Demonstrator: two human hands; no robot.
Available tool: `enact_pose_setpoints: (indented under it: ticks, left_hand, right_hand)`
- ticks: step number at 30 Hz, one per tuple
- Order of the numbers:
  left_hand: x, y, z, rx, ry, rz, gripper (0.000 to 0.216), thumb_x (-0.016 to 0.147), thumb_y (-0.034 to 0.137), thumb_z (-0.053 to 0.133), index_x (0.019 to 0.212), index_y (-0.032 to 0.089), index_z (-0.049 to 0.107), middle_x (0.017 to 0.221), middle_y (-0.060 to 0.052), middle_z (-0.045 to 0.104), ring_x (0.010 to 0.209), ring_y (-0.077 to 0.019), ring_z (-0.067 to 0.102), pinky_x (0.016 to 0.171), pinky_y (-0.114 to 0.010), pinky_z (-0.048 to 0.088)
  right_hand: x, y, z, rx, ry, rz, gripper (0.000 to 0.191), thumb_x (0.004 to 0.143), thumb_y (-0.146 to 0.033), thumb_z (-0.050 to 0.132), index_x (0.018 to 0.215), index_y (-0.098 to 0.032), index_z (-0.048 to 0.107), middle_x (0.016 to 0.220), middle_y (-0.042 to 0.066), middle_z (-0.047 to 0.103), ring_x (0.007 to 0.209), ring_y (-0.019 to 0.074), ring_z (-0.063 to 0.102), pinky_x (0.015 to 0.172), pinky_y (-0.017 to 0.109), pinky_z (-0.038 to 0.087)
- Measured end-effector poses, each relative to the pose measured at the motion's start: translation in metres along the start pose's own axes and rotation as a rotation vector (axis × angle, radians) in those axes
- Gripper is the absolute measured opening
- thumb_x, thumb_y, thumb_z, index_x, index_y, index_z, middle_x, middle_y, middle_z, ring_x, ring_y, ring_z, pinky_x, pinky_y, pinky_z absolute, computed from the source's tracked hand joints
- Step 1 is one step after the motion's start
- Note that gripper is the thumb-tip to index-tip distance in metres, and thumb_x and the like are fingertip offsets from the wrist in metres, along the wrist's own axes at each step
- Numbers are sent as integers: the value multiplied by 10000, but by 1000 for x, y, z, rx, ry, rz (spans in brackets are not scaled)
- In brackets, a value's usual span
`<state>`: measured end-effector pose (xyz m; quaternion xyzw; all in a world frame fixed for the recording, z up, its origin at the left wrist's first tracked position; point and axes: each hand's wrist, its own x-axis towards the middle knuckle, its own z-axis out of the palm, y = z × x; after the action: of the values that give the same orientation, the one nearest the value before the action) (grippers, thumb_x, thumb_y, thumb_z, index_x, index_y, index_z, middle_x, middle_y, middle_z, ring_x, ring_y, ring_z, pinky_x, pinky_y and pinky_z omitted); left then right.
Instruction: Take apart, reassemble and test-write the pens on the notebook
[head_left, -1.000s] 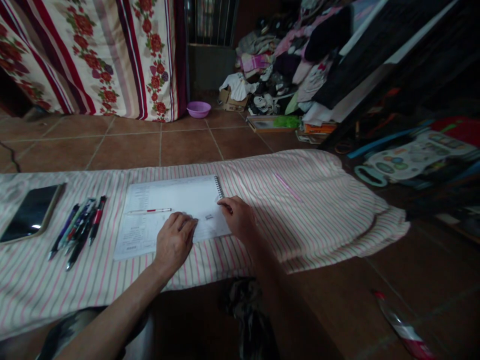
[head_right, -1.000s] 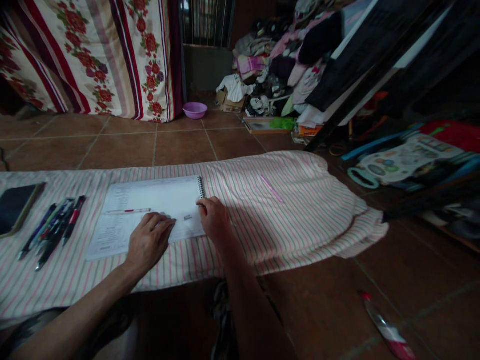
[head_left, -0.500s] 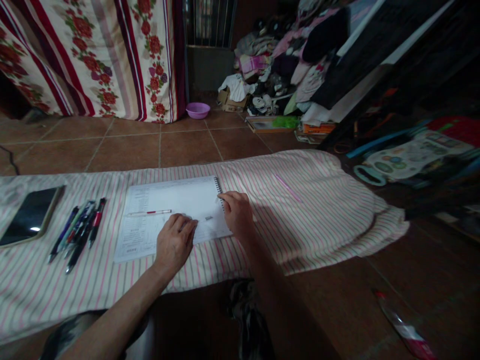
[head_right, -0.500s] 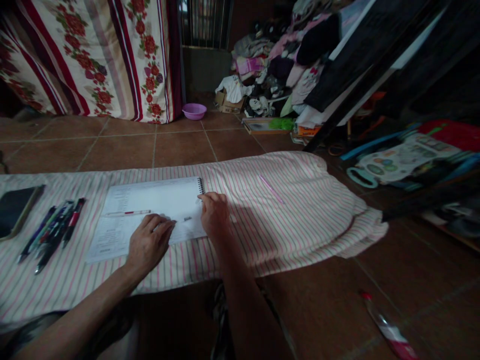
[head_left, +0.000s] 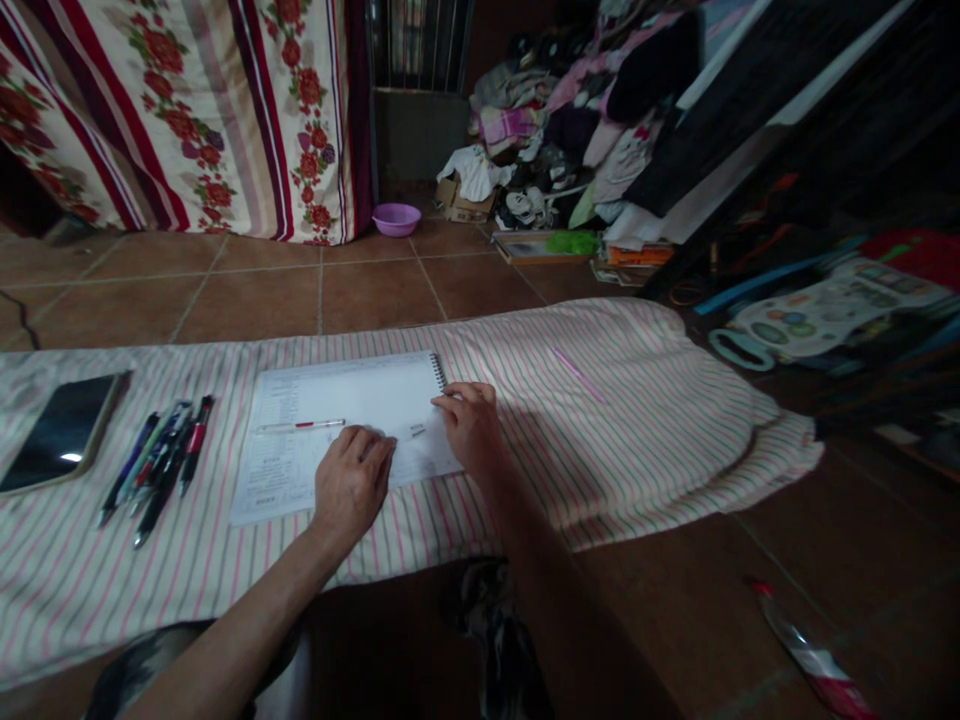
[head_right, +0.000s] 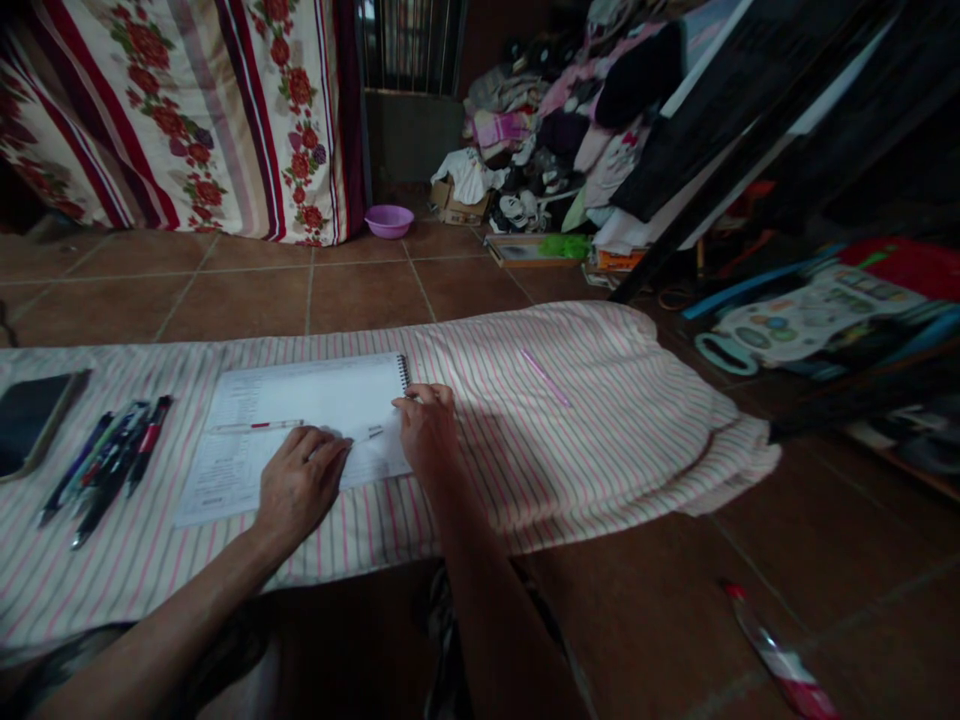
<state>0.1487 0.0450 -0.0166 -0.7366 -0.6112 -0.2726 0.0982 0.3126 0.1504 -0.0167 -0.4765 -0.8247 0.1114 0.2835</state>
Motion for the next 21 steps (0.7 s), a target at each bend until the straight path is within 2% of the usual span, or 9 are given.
enact_pose_setpoints:
  ticks: [11, 17, 21]
  left_hand:
    - [1, -1, -2, 79, -17, -47, 181, 843, 209, 481, 920, 174, 641, 815, -75, 617, 797, -224, 494, 745, -366, 447]
    - [4, -1, -1, 73, -20, -84, 179, 841, 213, 486, 903, 170, 649, 818, -70, 621, 805, -221, 504, 773, -358, 440]
    - [3, -3, 0, 55, -23, -100, 177, 839, 209, 492, 905, 164, 651, 811, -68, 617, 796, -220, 503, 768, -350, 440]
  right_hand:
    - [-11, 0, -10, 33, -119, -91, 178, 797, -167, 580, 917, -194, 709, 898, 59, 656, 931, 209, 468, 846, 337, 396]
    - [-14, -7, -11, 35, -140, -171, 178, 808, -173, 575, 920, -209, 709, 869, 60, 653, 919, 216, 466, 782, 328, 408]
    - [-13, -14, -6, 31, -150, -207, 167, 814, -170, 571, 905, -208, 706, 851, 47, 653, 905, 214, 463, 794, 325, 404]
